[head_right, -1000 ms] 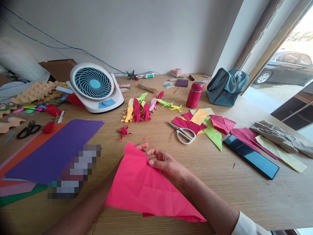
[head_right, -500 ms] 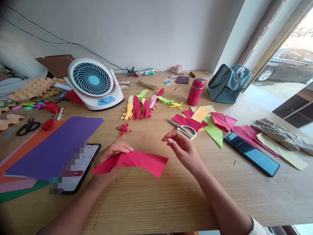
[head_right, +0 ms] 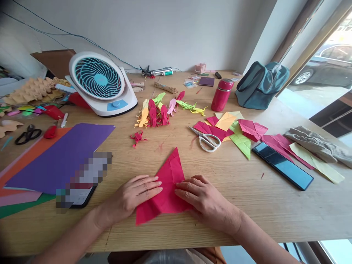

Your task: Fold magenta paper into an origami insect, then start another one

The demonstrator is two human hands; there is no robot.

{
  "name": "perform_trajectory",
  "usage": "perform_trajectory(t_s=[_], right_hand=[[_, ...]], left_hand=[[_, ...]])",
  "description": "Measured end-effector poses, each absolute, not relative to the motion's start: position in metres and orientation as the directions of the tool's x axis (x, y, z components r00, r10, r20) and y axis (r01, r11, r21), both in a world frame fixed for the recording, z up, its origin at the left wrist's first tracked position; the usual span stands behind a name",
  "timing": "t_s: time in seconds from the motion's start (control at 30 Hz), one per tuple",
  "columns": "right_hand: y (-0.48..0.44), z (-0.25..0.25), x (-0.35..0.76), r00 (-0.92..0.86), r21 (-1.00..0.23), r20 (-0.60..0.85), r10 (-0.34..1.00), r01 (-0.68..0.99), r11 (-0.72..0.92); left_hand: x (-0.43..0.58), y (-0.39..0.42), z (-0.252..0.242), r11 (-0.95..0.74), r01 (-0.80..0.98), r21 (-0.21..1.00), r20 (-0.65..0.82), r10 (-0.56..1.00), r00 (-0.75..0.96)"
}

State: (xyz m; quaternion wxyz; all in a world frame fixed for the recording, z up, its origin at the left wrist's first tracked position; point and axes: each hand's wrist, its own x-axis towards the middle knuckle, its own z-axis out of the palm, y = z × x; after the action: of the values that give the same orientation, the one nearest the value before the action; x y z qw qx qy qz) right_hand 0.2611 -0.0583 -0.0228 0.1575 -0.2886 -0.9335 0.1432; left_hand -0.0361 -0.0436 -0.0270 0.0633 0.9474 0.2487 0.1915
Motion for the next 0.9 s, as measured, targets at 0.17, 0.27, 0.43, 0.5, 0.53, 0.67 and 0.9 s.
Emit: perform_trajectory(t_s=[0.17,0.27,0.43,0.5,0.53,0.67,0.9], right_hand=[[-0.065,-0.029,0.265,-0.803,-0.246,0.185,0.566,0.52,0.818],[-0.066,-0.028,0.266,-0.803,-0.224,0.198,0.563,0.522,0.823],[-0.067,-0.03,0.268,-0.8,-0.222,0.198,0.567,0.527,0.82],[-0.067,-0.033,0.269,-0.799,-0.242,0.203,0.566,0.519,0.82],[-0.066,-0.034,0.269,-0.796,-0.257,0.211,0.567,0.514,0.818],[-0.061,-0.036,0.269,-0.761,-0.343,0.264,0.592,0.5,0.795],[-0.055,-0.027,0.258,-0.617,-0.548,0.264,0.742,0.537,0.641]], left_hand=[[-0.044,-0.051,-0.036,-0.832,0.51,0.216,0.092,0.538,0.838],[-0.048,-0.055,-0.038,-0.822,0.527,0.215,0.066,0.551,0.832],[-0.061,-0.058,-0.042,-0.847,0.489,0.21,0.207,0.527,0.824],[-0.064,-0.059,-0.041,-0.847,0.483,0.22,0.271,0.529,0.804],[-0.064,-0.06,-0.04,-0.843,0.485,0.234,0.297,0.537,0.79],[-0.055,-0.059,-0.029,-0.776,0.532,0.339,0.335,0.628,0.703],[-0.036,-0.047,-0.019,-0.516,0.61,0.602,0.157,0.825,0.543]])
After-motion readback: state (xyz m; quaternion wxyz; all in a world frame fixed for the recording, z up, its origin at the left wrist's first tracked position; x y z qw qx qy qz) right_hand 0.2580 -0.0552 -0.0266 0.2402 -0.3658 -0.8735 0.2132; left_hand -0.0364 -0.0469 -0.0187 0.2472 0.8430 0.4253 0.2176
